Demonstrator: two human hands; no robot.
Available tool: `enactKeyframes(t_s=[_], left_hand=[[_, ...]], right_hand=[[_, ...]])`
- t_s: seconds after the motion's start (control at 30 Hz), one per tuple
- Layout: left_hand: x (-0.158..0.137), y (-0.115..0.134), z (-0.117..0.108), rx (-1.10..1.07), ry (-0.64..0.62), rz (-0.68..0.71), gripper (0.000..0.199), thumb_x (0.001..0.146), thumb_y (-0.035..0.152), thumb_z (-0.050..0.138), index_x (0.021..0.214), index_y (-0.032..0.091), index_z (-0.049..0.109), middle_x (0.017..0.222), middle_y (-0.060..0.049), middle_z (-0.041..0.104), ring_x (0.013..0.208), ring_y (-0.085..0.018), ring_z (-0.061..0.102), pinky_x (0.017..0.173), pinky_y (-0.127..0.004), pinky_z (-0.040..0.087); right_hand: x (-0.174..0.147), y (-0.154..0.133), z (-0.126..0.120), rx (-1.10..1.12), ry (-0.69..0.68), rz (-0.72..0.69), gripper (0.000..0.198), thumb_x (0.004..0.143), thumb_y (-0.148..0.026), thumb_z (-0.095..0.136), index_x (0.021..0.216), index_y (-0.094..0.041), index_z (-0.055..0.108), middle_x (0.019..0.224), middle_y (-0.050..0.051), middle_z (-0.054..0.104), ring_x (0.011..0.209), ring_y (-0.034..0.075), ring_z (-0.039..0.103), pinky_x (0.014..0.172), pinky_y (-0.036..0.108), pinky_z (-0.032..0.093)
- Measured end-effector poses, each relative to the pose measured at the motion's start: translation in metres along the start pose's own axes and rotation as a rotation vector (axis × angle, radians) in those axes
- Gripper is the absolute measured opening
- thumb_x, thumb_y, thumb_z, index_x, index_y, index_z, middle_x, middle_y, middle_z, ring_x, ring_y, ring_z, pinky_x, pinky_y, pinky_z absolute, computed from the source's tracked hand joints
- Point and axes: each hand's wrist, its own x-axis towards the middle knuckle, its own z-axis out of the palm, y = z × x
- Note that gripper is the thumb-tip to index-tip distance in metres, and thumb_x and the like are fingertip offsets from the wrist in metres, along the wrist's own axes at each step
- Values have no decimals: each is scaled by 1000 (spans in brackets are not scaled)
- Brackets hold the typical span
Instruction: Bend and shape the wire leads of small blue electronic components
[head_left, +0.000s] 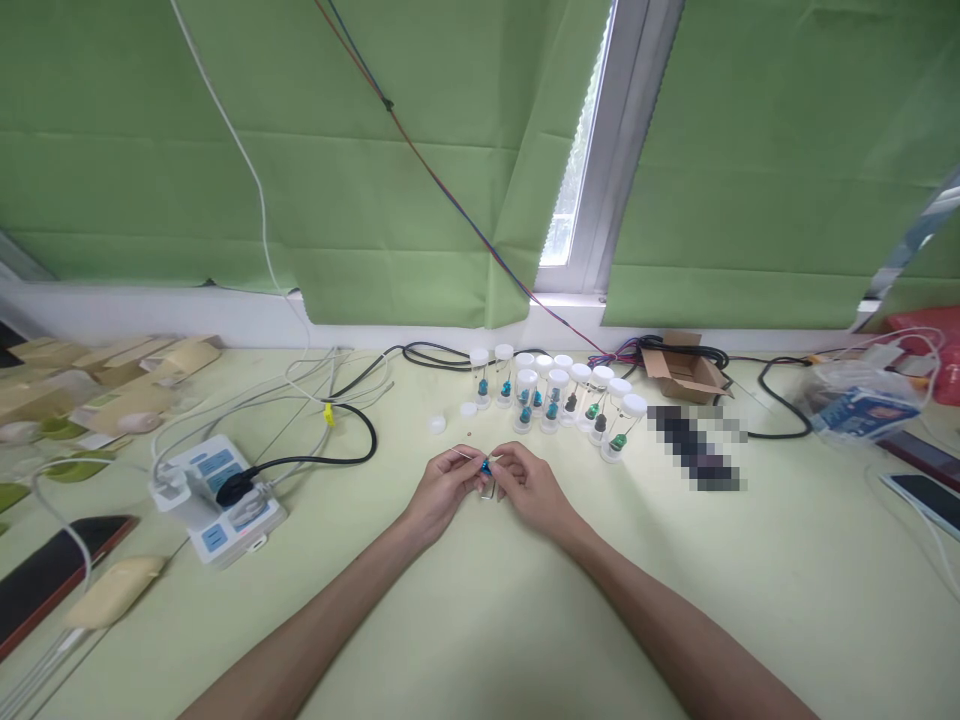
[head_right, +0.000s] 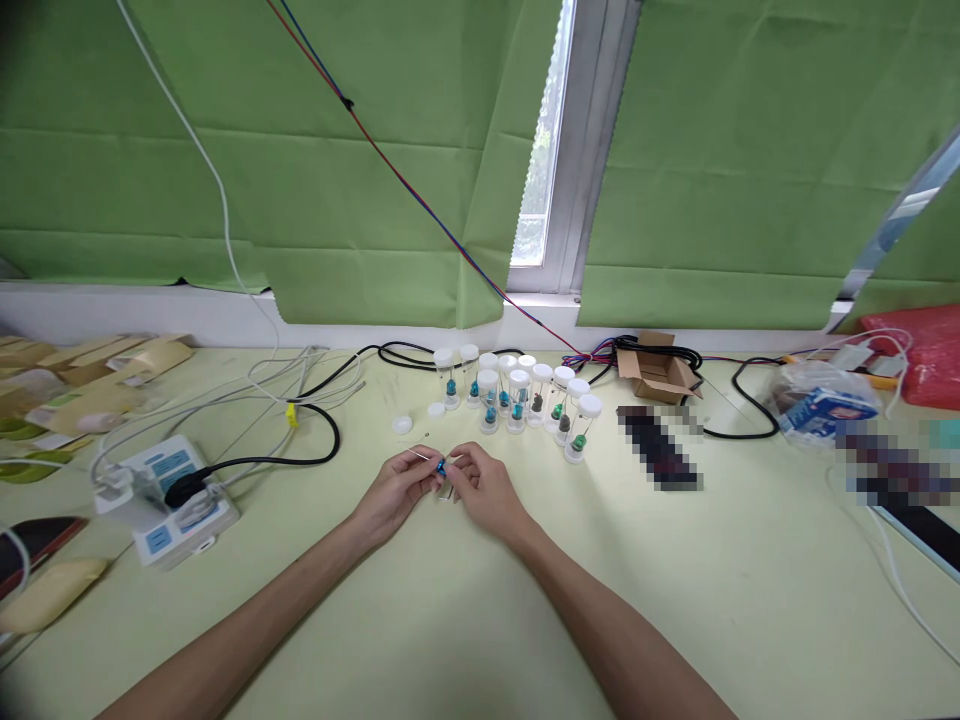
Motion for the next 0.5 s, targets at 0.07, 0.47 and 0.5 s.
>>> enactKeyframes(t_s=[0.07, 0.47, 0.5], left_hand=[[0, 0, 1, -5, 23, -1, 15, 72, 24, 74, 77, 14, 64, 74, -3, 64, 65, -13, 58, 63, -26, 46], [0, 1, 2, 2, 7, 11, 16, 70, 25, 75, 76, 14, 65, 71, -3, 64, 63, -13, 58, 63, -28, 46], [0, 2, 3, 1, 7, 13, 16, 70, 25, 75, 76, 14, 65, 70, -3, 64, 63, -13, 58, 63, -28, 46]], right_hand=[[0, 0, 0, -29, 11, -7, 24, 85, -36, 56, 103, -21, 53, 91, 4, 62, 62, 13, 60, 58, 26, 48], [-1, 3, 1, 6, -4, -2, 23, 88, -35, 52, 105, -20, 53, 76, 1, 61, 60, 13, 59, 59, 27, 49], [-1, 3, 1, 8, -8, -3, 22, 88, -35, 51, 104, -20, 53, 74, 1, 61, 59, 13, 58, 58, 27, 48]])
